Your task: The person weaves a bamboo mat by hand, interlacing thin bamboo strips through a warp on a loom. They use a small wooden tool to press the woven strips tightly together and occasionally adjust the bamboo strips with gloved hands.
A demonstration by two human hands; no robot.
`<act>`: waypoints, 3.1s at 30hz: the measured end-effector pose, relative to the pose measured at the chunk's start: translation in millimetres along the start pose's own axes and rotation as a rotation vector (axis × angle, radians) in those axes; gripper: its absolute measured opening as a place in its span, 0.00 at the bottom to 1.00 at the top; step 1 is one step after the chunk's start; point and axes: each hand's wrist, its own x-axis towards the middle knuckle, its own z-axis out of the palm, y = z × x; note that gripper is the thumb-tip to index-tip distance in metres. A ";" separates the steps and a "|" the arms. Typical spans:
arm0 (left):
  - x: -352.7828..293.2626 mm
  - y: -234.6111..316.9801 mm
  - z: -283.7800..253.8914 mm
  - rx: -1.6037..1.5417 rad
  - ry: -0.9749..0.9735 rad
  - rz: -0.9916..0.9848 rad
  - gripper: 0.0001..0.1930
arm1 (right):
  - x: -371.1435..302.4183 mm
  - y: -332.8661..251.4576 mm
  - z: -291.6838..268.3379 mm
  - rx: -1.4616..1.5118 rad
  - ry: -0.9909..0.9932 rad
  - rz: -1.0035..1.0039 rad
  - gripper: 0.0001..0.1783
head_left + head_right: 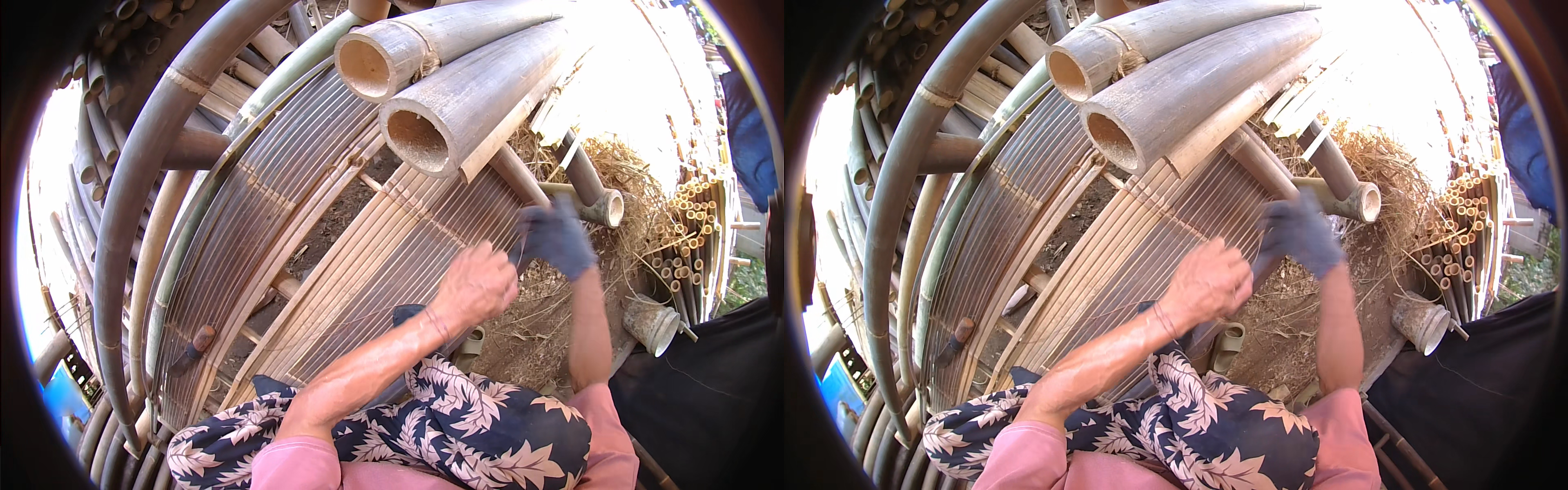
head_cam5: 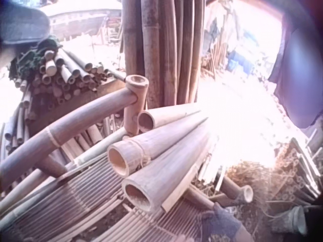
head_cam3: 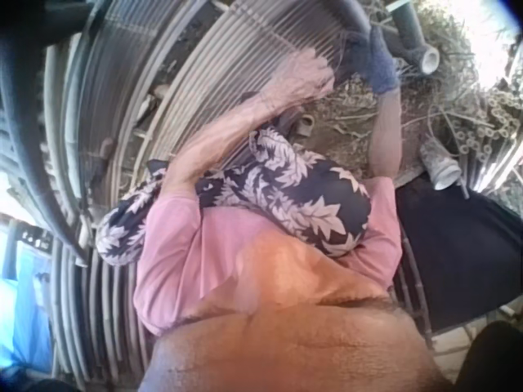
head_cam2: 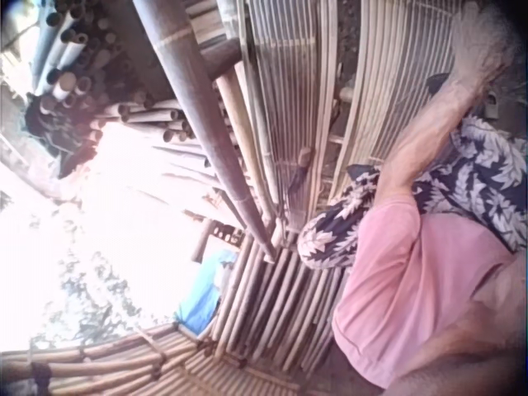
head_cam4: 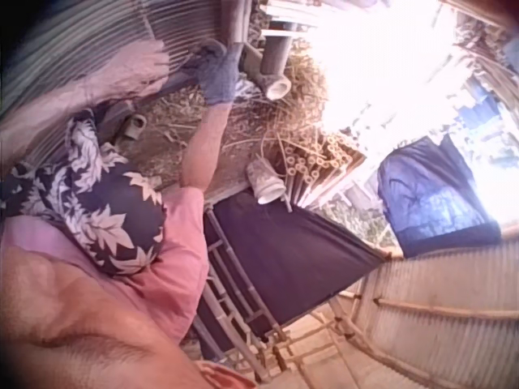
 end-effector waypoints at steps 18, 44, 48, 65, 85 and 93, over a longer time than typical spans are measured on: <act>-35.9 -152.7 -44.3 -0.071 0.253 -1.180 0.21 | 130.5 24.7 95.7 -0.297 0.089 -0.525 0.13; -40.3 -147.3 -40.1 -0.001 0.501 -0.711 0.07 | 133.9 26.1 100.5 -1.652 -0.244 -0.878 0.15; -41.1 -153.8 -53.3 0.012 0.472 -0.919 0.09 | 119.6 8.2 79.3 -1.658 0.287 -0.535 0.14; -60.2 -140.2 -97.1 -0.123 0.479 -0.975 0.18 | 164.5 11.5 208.1 -1.493 -0.068 -0.497 0.22; -26.6 -149.7 -78.9 -0.457 0.218 -0.632 0.12 | 79.5 34.9 136.8 -1.236 0.068 -0.725 0.26; -25.6 -151.6 -87.0 -0.466 0.094 -0.601 0.12 | 93.1 19.2 140.6 -1.455 -0.120 -1.167 0.16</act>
